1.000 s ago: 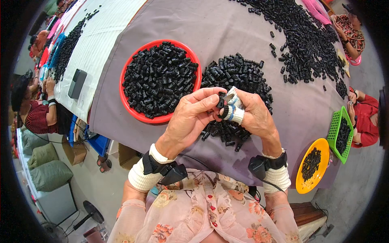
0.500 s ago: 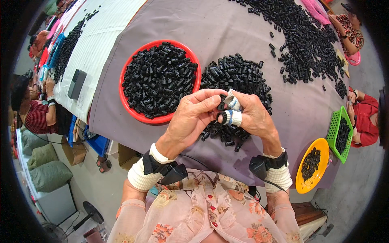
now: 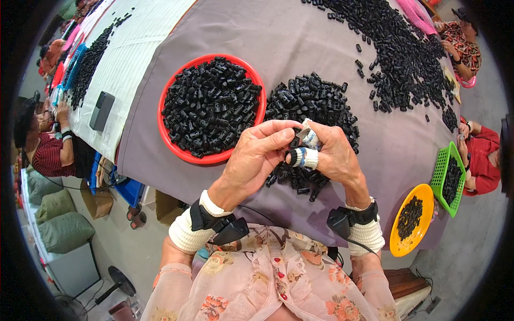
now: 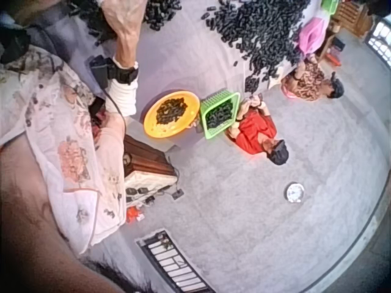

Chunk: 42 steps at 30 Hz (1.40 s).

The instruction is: Assembling or sorting small black shoe components at a production table.

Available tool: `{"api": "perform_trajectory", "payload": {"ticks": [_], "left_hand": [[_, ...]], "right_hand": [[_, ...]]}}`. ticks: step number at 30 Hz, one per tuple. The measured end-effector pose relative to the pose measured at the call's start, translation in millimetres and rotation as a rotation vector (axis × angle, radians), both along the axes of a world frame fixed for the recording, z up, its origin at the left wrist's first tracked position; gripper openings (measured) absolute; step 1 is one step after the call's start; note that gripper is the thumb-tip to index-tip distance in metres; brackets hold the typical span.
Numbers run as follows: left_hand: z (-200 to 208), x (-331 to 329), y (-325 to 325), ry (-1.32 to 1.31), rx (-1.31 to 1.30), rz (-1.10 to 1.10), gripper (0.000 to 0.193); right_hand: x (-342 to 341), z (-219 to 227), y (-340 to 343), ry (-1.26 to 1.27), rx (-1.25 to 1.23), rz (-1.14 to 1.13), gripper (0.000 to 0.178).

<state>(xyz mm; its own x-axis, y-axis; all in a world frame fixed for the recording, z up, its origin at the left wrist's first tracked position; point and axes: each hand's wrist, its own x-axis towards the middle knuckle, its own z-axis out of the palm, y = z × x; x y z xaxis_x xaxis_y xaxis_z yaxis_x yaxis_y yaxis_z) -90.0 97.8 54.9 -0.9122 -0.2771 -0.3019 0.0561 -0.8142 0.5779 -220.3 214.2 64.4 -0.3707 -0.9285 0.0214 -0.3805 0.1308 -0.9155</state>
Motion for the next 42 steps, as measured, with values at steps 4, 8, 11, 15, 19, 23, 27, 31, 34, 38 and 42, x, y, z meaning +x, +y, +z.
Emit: {"api": "perform_trajectory", "payload": {"ticks": [4,8,11,15,19,23,27,31,34,38,42], "left_hand": [[2.0,-1.3,2.3,0.0,-0.004,0.011,0.021],[3.6,-1.1,3.1,-0.027,-0.003,0.022,0.021],[3.8,-1.6,4.2,-0.024,-0.009,0.031,0.021],[0.9,-1.6,3.8,-0.016,-0.019,0.036,0.021],[1.5,-1.7,4.4,-0.036,-0.05,0.042,0.02],[-1.0,-1.3,4.2,-0.038,-0.039,0.046,0.019],[3.7,-1.7,5.8,-0.008,-0.006,0.036,0.019],[4.3,-1.2,5.4,-0.012,0.003,0.034,0.02],[4.0,-0.4,5.5,-0.01,-0.002,0.04,0.02],[3.5,-0.7,6.0,-0.024,-0.005,0.042,0.02],[4.2,-0.4,6.4,-0.029,-0.005,0.044,0.02]], "right_hand": [[-0.8,-0.4,-0.4,-0.006,0.022,-0.007,0.04],[-1.2,-1.2,0.2,0.0,0.008,0.015,0.04],[-0.5,2.3,0.4,-0.011,0.028,0.022,0.038],[0.6,3.9,-0.5,-0.028,0.027,0.028,0.036],[1.9,-2.7,0.2,-0.077,-0.044,0.051,0.034],[6.1,2.9,-1.2,-0.049,0.019,0.033,0.032],[2.2,0.4,3.4,-0.003,-0.015,-0.001,0.032],[-0.8,1.8,2.2,0.01,-0.013,-0.027,0.035],[-1.1,1.7,0.1,0.011,0.0,-0.004,0.035],[-0.8,3.6,-0.2,0.034,0.021,-0.005,0.035],[-1.1,1.0,0.7,0.032,0.016,-0.003,0.036]]}}
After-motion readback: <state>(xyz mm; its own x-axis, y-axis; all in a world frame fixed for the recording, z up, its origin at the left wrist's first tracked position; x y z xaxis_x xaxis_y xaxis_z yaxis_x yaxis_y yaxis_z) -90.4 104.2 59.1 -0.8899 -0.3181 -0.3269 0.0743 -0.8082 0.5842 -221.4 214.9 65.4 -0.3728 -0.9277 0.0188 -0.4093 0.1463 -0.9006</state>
